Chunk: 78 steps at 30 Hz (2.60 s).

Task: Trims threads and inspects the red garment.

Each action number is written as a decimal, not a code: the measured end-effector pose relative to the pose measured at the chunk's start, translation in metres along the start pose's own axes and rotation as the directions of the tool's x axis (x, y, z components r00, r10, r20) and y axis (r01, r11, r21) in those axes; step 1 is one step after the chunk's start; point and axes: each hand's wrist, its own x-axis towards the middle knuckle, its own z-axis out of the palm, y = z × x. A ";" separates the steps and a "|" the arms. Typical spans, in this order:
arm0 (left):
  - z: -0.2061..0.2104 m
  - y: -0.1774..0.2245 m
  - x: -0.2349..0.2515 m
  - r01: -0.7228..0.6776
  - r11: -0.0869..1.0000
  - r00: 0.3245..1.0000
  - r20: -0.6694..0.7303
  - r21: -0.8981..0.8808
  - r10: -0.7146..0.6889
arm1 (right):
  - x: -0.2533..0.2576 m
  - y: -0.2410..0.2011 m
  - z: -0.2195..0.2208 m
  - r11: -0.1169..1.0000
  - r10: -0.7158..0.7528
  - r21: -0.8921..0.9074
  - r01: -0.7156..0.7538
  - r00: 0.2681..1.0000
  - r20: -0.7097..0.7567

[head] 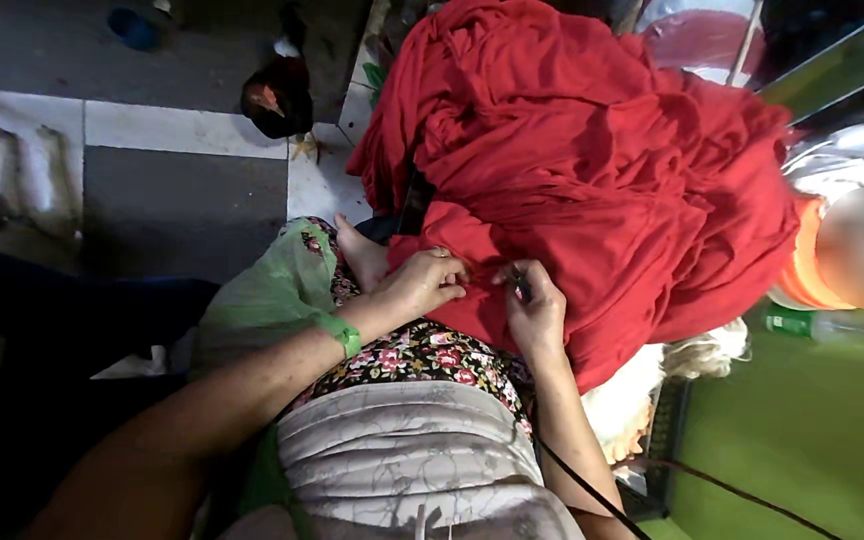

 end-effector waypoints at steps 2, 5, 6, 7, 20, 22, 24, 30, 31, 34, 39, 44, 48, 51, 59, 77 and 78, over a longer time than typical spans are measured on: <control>0.000 -0.002 0.001 0.021 0.999 1.000 0.010 -0.029 -0.021 | 0.005 -0.005 -0.005 0.998 0.059 -0.034 -0.056 0.994 0.088; 0.002 -0.006 -0.001 0.013 0.996 1.000 -0.020 -0.091 -0.015 | 0.012 -0.009 -0.016 0.993 0.120 -0.038 -0.114 0.970 0.214; 0.002 -0.007 -0.003 0.018 0.993 1.000 -0.023 -0.113 -0.021 | 0.013 -0.009 -0.021 0.991 0.134 -0.019 -0.134 0.956 0.260; 0.001 -0.008 -0.004 0.029 0.990 0.999 -0.024 -0.137 -0.032 | 0.014 -0.009 -0.025 0.988 0.148 0.002 -0.156 0.940 0.308; -0.002 -0.004 -0.008 0.077 0.986 0.997 0.027 -0.149 -0.074 | 0.032 -0.019 -0.033 0.983 0.083 -0.179 0.025 0.819 0.568; -0.001 -0.003 -0.008 0.048 0.992 0.999 -0.002 -0.119 -0.048 | 0.037 -0.022 -0.032 0.978 0.111 -0.207 0.019 0.796 0.595; 0.000 -0.001 -0.009 0.025 0.996 0.999 -0.026 -0.084 -0.027 | 0.041 -0.025 -0.031 0.975 0.124 -0.223 0.020 0.778 0.616; 0.001 -0.004 -0.010 -0.068 0.998 0.994 -0.089 0.012 0.069 | 0.045 -0.021 -0.027 0.981 0.069 -0.184 0.063 0.770 0.634; 0.001 -0.004 -0.010 -0.079 0.997 0.993 -0.089 0.021 0.080 | 0.045 -0.020 -0.027 0.982 0.060 -0.174 0.067 0.769 0.636; 0.001 -0.006 -0.010 -0.099 0.995 0.991 -0.089 0.026 0.101 | 0.045 -0.018 -0.027 0.986 0.037 -0.150 0.078 0.765 0.643; -0.001 -0.006 -0.011 -0.061 0.998 0.997 -0.040 0.007 0.061 | 0.042 -0.015 -0.025 0.985 -0.019 -0.121 0.123 0.774 0.633; -0.003 -0.004 -0.011 0.005 1.000 1.000 -0.018 -0.026 -0.006 | 0.041 -0.021 -0.031 0.975 0.042 -0.192 0.113 0.752 0.658; -0.004 -0.002 -0.012 0.042 0.998 0.999 -0.020 -0.045 -0.043 | 0.044 -0.023 -0.035 0.975 0.102 -0.213 0.065 0.723 0.683; -0.003 -0.003 -0.012 0.011 1.000 0.998 -0.054 -0.021 -0.012 | 0.048 -0.024 -0.031 0.972 0.105 -0.223 0.072 0.717 0.689; -0.001 -0.003 -0.011 -0.060 0.997 0.991 -0.118 0.045 0.065 | 0.049 -0.024 -0.023 0.976 0.053 -0.191 0.104 0.739 0.672; -0.015 -0.004 -0.016 0.125 0.982 0.992 0.004 -0.141 -0.126 | 0.032 -0.019 -0.038 0.988 0.150 -0.109 -0.106 0.809 0.568; -0.018 -0.004 -0.017 0.146 0.973 0.989 0.014 -0.177 -0.146 | 0.030 -0.017 -0.038 0.986 0.166 -0.076 -0.148 0.823 0.544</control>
